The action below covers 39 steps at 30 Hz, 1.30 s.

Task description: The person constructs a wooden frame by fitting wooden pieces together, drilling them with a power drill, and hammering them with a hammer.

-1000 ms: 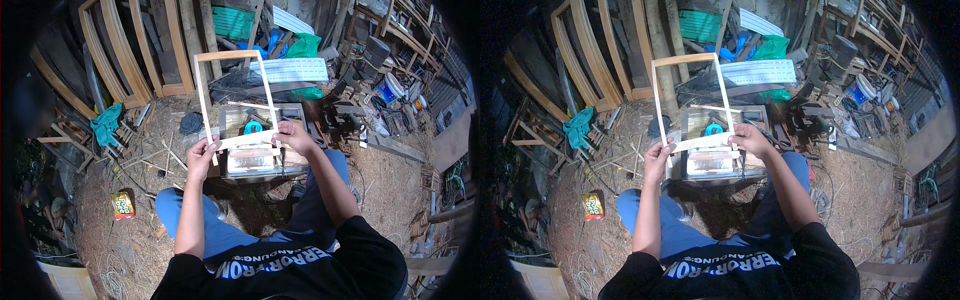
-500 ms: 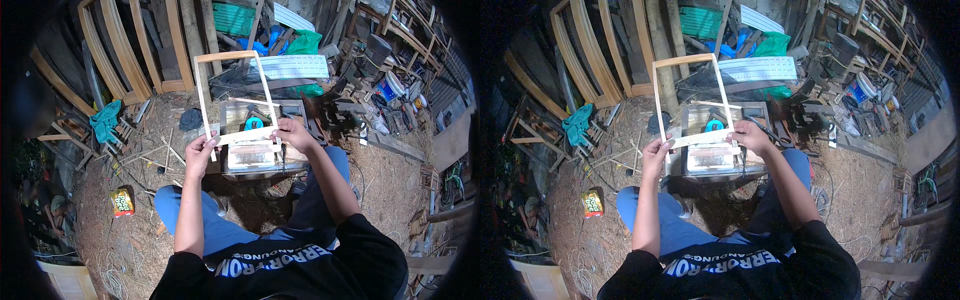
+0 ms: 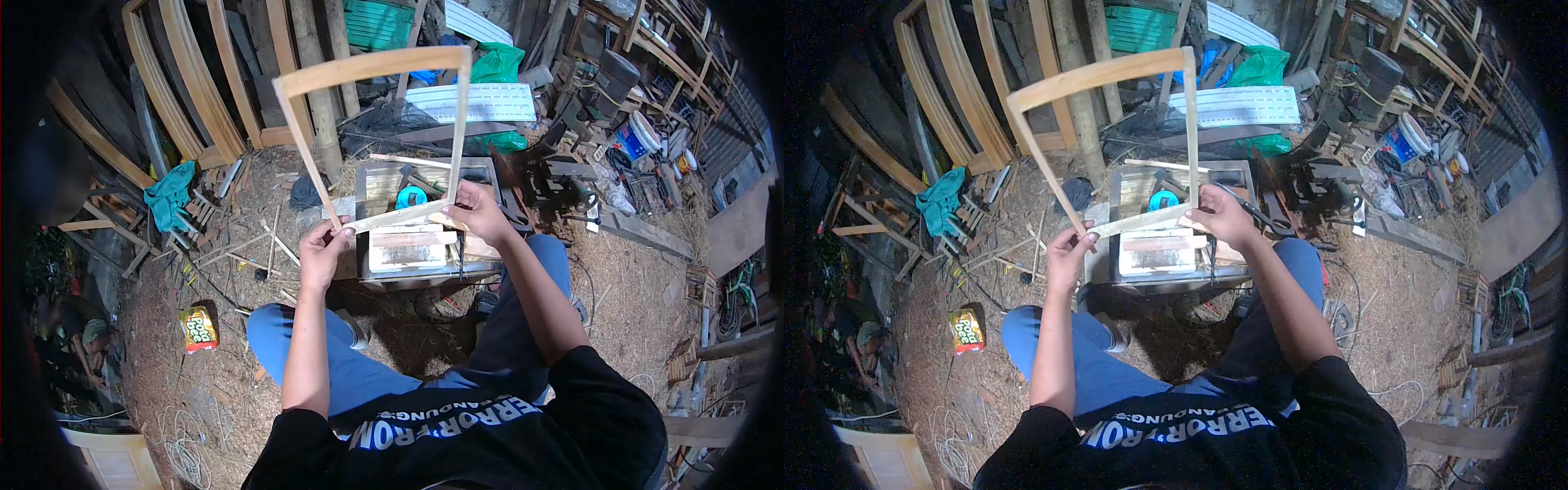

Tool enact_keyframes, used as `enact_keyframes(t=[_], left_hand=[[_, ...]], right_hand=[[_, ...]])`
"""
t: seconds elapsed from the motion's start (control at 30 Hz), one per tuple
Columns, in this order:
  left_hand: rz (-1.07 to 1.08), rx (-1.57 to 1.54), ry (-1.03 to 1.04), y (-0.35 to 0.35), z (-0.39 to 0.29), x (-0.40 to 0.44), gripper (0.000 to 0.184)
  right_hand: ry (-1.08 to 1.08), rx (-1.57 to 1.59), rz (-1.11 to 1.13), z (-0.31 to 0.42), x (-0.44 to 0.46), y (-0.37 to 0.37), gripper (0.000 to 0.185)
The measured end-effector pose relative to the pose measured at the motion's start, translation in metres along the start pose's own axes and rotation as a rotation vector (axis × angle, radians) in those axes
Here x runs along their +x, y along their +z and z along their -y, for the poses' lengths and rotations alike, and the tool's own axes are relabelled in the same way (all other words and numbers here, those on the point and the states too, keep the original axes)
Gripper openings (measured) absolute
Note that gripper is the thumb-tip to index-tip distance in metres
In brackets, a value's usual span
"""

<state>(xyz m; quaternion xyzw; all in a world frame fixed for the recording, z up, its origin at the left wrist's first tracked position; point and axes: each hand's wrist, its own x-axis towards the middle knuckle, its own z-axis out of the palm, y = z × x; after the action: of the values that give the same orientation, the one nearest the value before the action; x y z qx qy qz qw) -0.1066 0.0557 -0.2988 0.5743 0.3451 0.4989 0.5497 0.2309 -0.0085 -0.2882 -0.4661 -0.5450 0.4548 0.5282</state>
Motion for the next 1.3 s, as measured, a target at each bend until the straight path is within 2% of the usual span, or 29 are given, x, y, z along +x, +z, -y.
enact_keyframes(t=[0.27, 0.33, 0.37, 0.47, 0.57, 0.67, 0.77, 0.87, 0.97, 1.07, 1.17, 1.3], left_hand=[[-0.014, 0.024, 0.062, -0.006, 0.011, 0.005, 0.011], [-0.022, 0.033, 0.071, -0.006, 0.013, 0.005, 0.011], [-0.020, 0.043, 0.072, -0.007, 0.014, 0.006, 0.012], [-0.017, 0.059, 0.077, -0.007, 0.014, 0.005, 0.014], [-0.022, 0.052, 0.074, -0.002, 0.006, 0.002, 0.017], [-0.030, 0.095, 0.038, -0.003, 0.005, 0.000, 0.020], [-0.030, 0.169, 0.019, -0.009, 0.009, 0.001, 0.022], [-0.045, 0.182, 0.059, -0.006, 0.006, 0.000, 0.023], [-0.031, 0.172, 0.044, -0.005, 0.006, 0.000, 0.024], [0.033, 0.147, 0.017, -0.006, 0.008, 0.001, 0.027], [0.151, 0.126, -0.055, -0.002, 0.002, -0.001, 0.038], [0.069, 0.022, -0.046, 0.006, 0.007, -0.001, 0.049]], right_hand=[[-0.012, 0.034, -0.012, 0.003, -0.004, -0.001, 0.029], [0.000, 0.027, 0.007, 0.008, -0.006, 0.000, 0.022], [0.006, 0.023, 0.017, 0.011, -0.006, 0.000, 0.018], [-0.038, 0.047, 0.022, 0.002, -0.005, -0.002, 0.024], [-0.052, 0.099, 0.036, 0.003, -0.005, 0.000, 0.016], [0.007, 0.001, -0.028, 0.021, -0.011, 0.007, 0.012], [-0.027, -0.125, -0.087, 0.012, -0.008, 0.002, 0.010], [-0.150, -0.181, -0.040, 0.025, -0.007, 0.005, 0.010], [-0.119, -0.273, -0.025, -0.004, -0.002, -0.007, 0.013], [0.023, 0.017, 0.012, 0.014, -0.010, 0.005, 0.018], [0.001, -0.001, 0.052, 0.003, -0.006, 0.001, 0.024], [-0.002, 0.014, -0.001, 0.004, -0.004, 0.006, 0.030]])
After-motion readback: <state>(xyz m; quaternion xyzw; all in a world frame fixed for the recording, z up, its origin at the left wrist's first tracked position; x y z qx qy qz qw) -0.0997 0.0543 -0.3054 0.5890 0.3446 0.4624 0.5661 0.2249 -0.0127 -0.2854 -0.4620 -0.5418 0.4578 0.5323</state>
